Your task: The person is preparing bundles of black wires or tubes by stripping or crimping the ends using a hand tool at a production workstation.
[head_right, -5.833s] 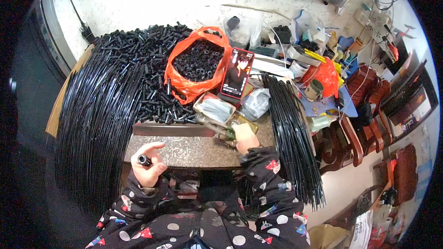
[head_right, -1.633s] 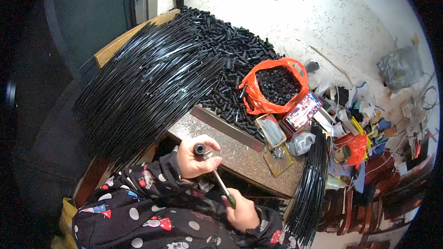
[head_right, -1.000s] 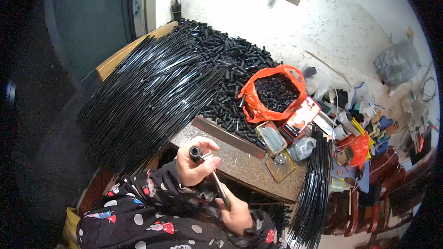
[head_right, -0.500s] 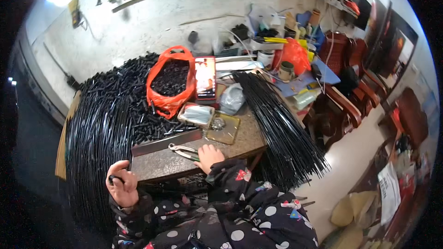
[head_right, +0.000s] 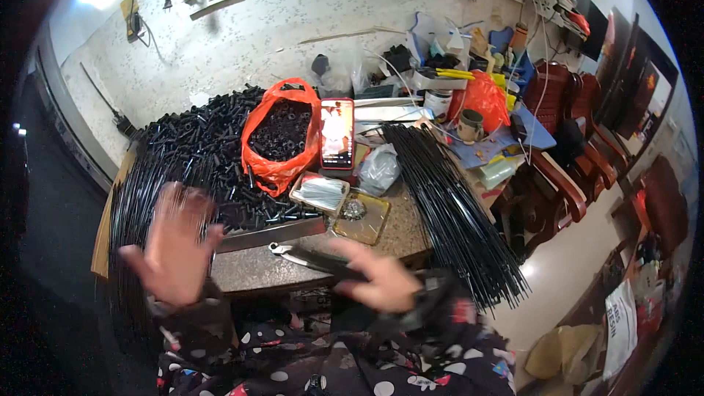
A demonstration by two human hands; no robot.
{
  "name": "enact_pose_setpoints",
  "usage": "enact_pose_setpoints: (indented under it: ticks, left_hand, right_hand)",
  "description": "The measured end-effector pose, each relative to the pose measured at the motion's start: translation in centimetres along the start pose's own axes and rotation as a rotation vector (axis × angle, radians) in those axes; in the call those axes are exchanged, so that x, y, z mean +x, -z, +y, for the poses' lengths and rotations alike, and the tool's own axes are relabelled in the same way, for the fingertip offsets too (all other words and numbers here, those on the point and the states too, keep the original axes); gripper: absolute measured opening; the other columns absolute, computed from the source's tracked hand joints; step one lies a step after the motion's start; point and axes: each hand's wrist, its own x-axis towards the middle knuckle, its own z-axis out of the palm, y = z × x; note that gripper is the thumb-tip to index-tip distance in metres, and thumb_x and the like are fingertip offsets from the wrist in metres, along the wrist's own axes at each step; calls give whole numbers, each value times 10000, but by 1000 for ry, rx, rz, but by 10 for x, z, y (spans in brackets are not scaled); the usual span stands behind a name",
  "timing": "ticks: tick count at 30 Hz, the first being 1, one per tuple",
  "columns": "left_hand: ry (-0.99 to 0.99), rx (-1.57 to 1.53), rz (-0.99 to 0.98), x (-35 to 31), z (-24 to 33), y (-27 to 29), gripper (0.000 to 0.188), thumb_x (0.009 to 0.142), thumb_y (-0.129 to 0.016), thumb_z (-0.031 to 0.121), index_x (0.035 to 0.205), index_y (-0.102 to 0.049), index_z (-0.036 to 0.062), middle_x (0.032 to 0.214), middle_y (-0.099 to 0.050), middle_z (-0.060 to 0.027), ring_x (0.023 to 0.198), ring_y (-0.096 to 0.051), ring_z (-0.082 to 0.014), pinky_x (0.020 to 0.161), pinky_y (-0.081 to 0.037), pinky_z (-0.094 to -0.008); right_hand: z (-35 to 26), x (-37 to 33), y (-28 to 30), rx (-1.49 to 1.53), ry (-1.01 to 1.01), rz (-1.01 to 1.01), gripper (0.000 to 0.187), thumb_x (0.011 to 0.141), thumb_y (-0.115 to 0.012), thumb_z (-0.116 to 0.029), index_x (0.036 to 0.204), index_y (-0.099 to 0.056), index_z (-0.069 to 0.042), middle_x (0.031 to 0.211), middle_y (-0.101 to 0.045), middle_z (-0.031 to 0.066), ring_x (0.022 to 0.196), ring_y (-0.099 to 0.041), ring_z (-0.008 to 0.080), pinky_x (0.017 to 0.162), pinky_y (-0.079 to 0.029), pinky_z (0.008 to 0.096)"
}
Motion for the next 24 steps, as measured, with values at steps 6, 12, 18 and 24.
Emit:
enact_pose_setpoints:
  ticks: [6,12,18,24]
  left_hand:
    - [632,-322,-122,-14,-117,-1,812,768,-581,425,1361,-49,265,1330,-248,-190,1205,-303,-294,923,-306,-487]
    - [1195,-209,-66,-13,-228,-45,937,743,-599,474,1349,86,272,1369,-104,-251,1242,-206,-385,960,-228,-546]
    - [1339,-40,77,6,-301,-93,1039,661,-653,528,1357,63,239,1362,-122,-243,1227,-216,-403,948,-232,-533]
    - [896,141,375,-6,-349,-104,976,582,-773,359,1279,-165,47,1168,-398,-211,1051,-447,-284,851,-387,-423]
  right_hand:
    - [110,-43,149,-675,-503,509,480,708,-621,-227,1133,-461,-71,1049,-512,194,851,-538,295,742,-432,372]
    - [213,-79,173,-938,-727,325,744,649,-629,-511,1258,-393,-154,1298,-309,223,1177,-321,380,952,-298,418]
    - [231,-70,184,-351,-674,233,620,779,-523,-477,1175,-453,-5,1065,-551,182,1011,-516,289,874,-369,330]
    - [187,-70,143,-83,-913,58,557,803,-520,-440,1108,-501,26,984,-580,123,926,-541,248,810,-400,341]
